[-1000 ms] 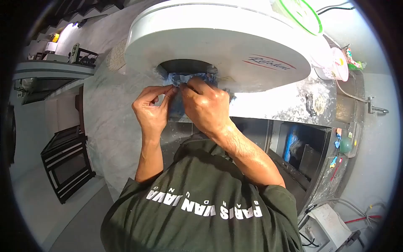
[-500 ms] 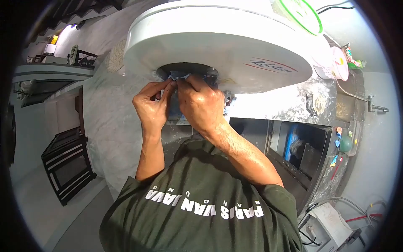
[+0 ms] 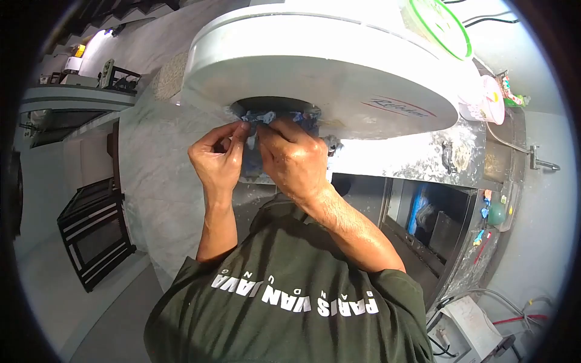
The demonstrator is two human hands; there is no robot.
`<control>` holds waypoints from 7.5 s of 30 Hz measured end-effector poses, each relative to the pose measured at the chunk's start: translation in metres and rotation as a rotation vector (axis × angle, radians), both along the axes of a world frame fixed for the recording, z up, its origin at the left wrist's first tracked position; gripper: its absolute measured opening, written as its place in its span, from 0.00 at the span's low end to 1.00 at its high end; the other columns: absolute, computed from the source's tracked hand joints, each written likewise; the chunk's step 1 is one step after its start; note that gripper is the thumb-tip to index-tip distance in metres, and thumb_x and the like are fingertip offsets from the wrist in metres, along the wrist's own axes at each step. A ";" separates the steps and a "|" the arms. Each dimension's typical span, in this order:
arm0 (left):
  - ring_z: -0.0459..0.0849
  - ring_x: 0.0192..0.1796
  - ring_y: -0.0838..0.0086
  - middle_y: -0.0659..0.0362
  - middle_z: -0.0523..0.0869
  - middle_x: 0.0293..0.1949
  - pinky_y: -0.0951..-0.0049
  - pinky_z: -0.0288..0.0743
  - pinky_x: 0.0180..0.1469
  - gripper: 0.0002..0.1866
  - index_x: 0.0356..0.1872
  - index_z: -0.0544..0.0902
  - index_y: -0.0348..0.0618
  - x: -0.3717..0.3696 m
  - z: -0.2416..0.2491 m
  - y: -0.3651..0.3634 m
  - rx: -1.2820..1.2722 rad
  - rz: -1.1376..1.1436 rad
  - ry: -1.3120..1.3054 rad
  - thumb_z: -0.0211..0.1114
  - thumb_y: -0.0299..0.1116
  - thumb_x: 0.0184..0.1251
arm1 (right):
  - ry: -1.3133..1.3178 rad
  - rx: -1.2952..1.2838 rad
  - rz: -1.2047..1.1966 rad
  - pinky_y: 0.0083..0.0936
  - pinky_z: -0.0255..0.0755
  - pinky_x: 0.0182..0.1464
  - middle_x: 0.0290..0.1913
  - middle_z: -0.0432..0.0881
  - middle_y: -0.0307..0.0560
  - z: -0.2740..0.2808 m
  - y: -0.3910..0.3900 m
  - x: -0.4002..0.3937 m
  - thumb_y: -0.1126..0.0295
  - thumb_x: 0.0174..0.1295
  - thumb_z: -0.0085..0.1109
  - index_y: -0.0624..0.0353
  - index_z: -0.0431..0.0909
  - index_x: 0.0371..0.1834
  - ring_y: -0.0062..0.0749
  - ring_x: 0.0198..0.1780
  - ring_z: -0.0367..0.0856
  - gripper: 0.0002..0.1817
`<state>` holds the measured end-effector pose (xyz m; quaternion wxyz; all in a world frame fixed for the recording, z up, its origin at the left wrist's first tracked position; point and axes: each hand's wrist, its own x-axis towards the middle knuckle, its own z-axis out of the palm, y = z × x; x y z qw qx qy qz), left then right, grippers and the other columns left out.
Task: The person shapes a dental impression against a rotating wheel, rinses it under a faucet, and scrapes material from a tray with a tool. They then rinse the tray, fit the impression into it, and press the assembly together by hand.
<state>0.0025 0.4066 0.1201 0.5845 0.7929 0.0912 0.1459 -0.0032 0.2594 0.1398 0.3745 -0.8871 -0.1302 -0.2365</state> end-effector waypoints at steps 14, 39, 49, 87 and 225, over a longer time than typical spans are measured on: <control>0.63 0.20 0.89 0.71 0.71 0.13 0.78 0.52 0.22 0.10 0.28 0.91 0.33 0.009 0.005 -0.012 -0.138 0.002 0.047 0.82 0.29 0.60 | 0.079 -0.037 -0.112 0.31 0.82 0.33 0.34 0.88 0.44 0.006 0.003 0.002 0.79 0.53 0.72 0.57 0.90 0.37 0.40 0.31 0.87 0.09; 0.64 0.20 0.89 0.70 0.74 0.14 0.78 0.54 0.23 0.07 0.32 0.92 0.33 0.008 0.001 -0.012 -0.175 0.008 0.032 0.80 0.28 0.61 | -0.044 -0.070 -0.115 0.32 0.77 0.24 0.28 0.81 0.37 -0.005 0.008 0.008 0.73 0.57 0.71 0.53 0.88 0.33 0.37 0.23 0.83 0.03; 0.67 0.20 0.88 0.70 0.74 0.14 0.79 0.56 0.24 0.09 0.27 0.89 0.33 -0.006 0.010 -0.002 -0.144 -0.066 -0.041 0.79 0.28 0.62 | -0.066 0.010 0.012 0.32 0.78 0.27 0.29 0.81 0.39 0.005 -0.001 -0.002 0.78 0.51 0.74 0.56 0.88 0.32 0.37 0.26 0.83 0.07; 0.83 0.60 0.56 0.48 0.85 0.57 0.55 0.80 0.62 0.23 0.61 0.80 0.36 0.116 -0.109 0.046 -0.796 -0.245 0.232 0.55 0.46 0.81 | 0.755 1.078 0.201 0.21 0.78 0.42 0.39 0.88 0.39 0.023 -0.063 -0.060 0.72 0.63 0.77 0.63 0.86 0.41 0.17 0.39 0.84 0.09; 0.93 0.33 0.62 0.48 0.93 0.41 0.60 0.87 0.44 0.11 0.45 0.88 0.36 0.019 -0.158 -1.030 -0.177 -1.000 0.743 0.66 0.27 0.65 | 0.488 1.009 -0.795 0.31 0.78 0.28 0.30 0.85 0.50 -0.101 -1.028 -0.057 0.81 0.65 0.53 0.66 0.82 0.39 0.36 0.30 0.86 0.07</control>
